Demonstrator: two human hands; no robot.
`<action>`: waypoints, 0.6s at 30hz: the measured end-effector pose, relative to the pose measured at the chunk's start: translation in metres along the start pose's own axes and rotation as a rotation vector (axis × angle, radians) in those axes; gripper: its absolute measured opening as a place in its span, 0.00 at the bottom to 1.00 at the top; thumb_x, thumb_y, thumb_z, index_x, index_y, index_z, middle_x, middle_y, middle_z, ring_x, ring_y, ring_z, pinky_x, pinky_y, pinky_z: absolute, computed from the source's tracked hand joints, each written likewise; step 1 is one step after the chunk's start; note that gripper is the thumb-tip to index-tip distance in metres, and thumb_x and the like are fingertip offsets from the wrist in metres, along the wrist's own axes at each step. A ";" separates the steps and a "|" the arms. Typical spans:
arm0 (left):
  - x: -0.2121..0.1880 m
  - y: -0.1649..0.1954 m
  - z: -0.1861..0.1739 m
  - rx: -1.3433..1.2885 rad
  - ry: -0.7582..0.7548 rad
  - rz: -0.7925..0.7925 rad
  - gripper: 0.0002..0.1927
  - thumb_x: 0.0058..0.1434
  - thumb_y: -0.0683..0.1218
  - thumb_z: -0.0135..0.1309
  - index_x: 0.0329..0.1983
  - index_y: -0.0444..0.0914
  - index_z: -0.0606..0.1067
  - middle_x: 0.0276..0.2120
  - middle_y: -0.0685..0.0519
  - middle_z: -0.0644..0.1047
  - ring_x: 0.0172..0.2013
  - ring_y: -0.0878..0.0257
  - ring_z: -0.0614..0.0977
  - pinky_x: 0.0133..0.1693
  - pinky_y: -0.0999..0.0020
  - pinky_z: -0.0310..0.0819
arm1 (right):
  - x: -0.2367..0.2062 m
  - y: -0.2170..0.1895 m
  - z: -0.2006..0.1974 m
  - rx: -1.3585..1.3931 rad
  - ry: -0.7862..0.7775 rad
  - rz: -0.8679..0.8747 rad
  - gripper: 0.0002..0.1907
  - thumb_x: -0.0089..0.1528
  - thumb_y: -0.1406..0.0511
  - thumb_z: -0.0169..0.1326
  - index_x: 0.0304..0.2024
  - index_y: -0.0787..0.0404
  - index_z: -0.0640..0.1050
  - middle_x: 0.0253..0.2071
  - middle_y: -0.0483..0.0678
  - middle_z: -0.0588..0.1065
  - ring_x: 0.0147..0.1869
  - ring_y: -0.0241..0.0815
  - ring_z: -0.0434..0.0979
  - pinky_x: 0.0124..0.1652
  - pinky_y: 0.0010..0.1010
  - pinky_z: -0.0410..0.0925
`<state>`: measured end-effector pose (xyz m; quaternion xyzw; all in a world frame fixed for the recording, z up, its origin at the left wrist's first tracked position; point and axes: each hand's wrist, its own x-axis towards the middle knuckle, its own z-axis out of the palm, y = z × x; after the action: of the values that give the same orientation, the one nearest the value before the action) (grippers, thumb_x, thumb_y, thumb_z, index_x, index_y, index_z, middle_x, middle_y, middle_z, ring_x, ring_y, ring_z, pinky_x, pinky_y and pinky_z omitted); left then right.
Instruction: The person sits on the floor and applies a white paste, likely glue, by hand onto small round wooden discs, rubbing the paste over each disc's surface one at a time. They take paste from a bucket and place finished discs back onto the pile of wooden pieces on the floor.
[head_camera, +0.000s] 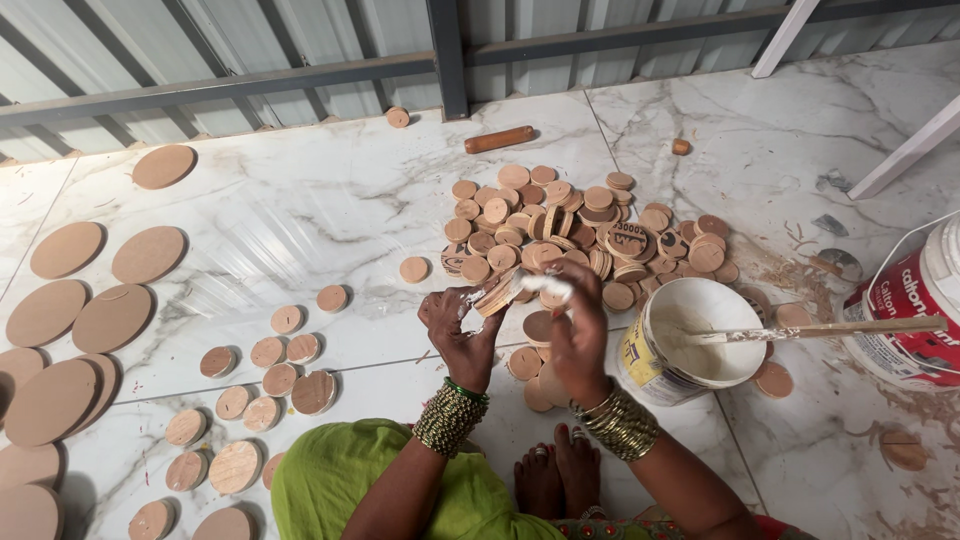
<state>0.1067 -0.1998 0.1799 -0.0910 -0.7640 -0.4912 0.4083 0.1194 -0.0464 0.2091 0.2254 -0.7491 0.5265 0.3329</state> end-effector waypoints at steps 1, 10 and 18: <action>0.000 0.002 0.000 -0.004 -0.004 -0.001 0.16 0.50 0.43 0.67 0.42 0.38 0.80 0.37 0.53 0.78 0.42 0.54 0.73 0.54 0.58 0.59 | 0.001 0.007 -0.001 0.130 0.021 0.052 0.22 0.63 0.79 0.42 0.57 0.64 0.75 0.63 0.50 0.70 0.69 0.48 0.69 0.69 0.36 0.60; -0.002 0.007 0.001 0.049 -0.002 0.019 0.17 0.51 0.42 0.66 0.45 0.40 0.80 0.37 0.53 0.77 0.44 0.54 0.74 0.56 0.56 0.58 | -0.002 -0.004 0.000 -0.021 -0.001 0.057 0.27 0.57 0.79 0.42 0.59 0.70 0.72 0.62 0.53 0.68 0.67 0.52 0.69 0.67 0.37 0.60; -0.004 -0.002 0.001 0.115 0.021 0.060 0.16 0.49 0.44 0.67 0.40 0.38 0.77 0.39 0.52 0.76 0.44 0.54 0.74 0.55 0.55 0.58 | 0.000 -0.033 -0.004 -0.246 -0.047 -0.078 0.28 0.54 0.78 0.43 0.57 0.67 0.75 0.62 0.56 0.68 0.65 0.55 0.66 0.65 0.43 0.58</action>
<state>0.1080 -0.1990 0.1758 -0.0851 -0.7836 -0.4350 0.4355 0.1433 -0.0544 0.2309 0.2242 -0.8063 0.4118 0.3607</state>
